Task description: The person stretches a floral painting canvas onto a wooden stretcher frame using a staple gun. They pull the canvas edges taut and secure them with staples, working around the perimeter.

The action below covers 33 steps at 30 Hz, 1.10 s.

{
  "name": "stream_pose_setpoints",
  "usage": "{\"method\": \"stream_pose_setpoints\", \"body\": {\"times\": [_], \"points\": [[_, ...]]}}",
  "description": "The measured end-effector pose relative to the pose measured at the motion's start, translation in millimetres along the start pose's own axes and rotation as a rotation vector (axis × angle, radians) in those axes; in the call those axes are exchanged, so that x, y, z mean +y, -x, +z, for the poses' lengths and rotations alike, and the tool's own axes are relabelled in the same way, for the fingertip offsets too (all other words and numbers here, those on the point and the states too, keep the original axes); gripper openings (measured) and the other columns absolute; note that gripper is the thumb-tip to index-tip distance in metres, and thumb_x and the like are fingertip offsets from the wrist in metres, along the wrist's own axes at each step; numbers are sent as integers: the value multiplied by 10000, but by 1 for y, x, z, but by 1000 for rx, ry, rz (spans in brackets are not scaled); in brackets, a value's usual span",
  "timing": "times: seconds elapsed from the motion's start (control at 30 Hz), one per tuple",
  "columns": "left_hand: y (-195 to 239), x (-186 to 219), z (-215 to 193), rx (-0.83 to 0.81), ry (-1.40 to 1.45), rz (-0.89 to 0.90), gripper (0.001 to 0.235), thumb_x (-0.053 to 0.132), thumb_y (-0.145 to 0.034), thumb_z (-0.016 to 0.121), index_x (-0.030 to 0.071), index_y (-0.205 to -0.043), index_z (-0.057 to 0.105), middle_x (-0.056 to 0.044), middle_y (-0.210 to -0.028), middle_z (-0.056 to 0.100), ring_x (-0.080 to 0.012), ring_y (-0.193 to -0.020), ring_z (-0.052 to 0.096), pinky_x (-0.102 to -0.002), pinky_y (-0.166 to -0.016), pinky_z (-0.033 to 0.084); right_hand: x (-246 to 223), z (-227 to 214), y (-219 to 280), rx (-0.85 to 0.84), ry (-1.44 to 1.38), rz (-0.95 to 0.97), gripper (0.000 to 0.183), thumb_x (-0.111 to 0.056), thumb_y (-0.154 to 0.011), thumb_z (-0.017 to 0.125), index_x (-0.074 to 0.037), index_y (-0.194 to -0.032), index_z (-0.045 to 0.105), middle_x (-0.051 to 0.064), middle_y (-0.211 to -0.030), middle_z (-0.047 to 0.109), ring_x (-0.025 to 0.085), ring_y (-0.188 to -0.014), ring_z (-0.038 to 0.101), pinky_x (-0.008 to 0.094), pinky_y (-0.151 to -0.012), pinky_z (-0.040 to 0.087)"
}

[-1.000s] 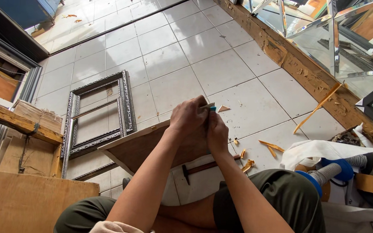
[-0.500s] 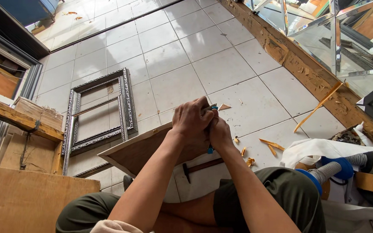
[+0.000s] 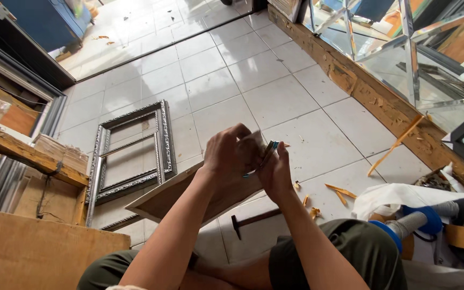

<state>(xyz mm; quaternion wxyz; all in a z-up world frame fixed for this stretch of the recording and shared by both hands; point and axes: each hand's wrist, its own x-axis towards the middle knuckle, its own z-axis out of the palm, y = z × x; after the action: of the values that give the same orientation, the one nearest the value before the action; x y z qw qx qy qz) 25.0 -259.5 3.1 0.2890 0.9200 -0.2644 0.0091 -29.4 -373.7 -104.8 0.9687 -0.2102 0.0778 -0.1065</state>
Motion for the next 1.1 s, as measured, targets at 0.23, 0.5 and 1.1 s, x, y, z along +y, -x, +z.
{"method": "stream_pose_setpoints", "body": {"times": [0.23,0.5,1.1], "points": [[10,0,-55,460,492,64,237,268,-935,682,143,-1127,623,-186,-1021,718,-388,-1029,723,-523,-896,553,3,34,4,-258,272,-254,339,-363,-1097,402,-58,-1084,549,17,-740,421,145,-683,407,324,-668,349],[40,-54,-69,390,459,40,303,145,-899,632,127,-1197,581,-146,-1015,610,-346,-1020,647,-496,-924,503,-2,69,28,-280,623,-283,350,-361,-1127,417,-99,-1011,617,59,-727,569,154,-689,504,310,-695,441],[95,-117,-128,17,-114,-42,281,254,-1005,503,147,-1170,704,-214,-985,747,-487,-941,698,-617,-830,548,108,108,46,-305,1002,-50,489,-427,-1142,362,-67,-1143,692,41,-771,585,131,-721,515,338,-731,484]]}}
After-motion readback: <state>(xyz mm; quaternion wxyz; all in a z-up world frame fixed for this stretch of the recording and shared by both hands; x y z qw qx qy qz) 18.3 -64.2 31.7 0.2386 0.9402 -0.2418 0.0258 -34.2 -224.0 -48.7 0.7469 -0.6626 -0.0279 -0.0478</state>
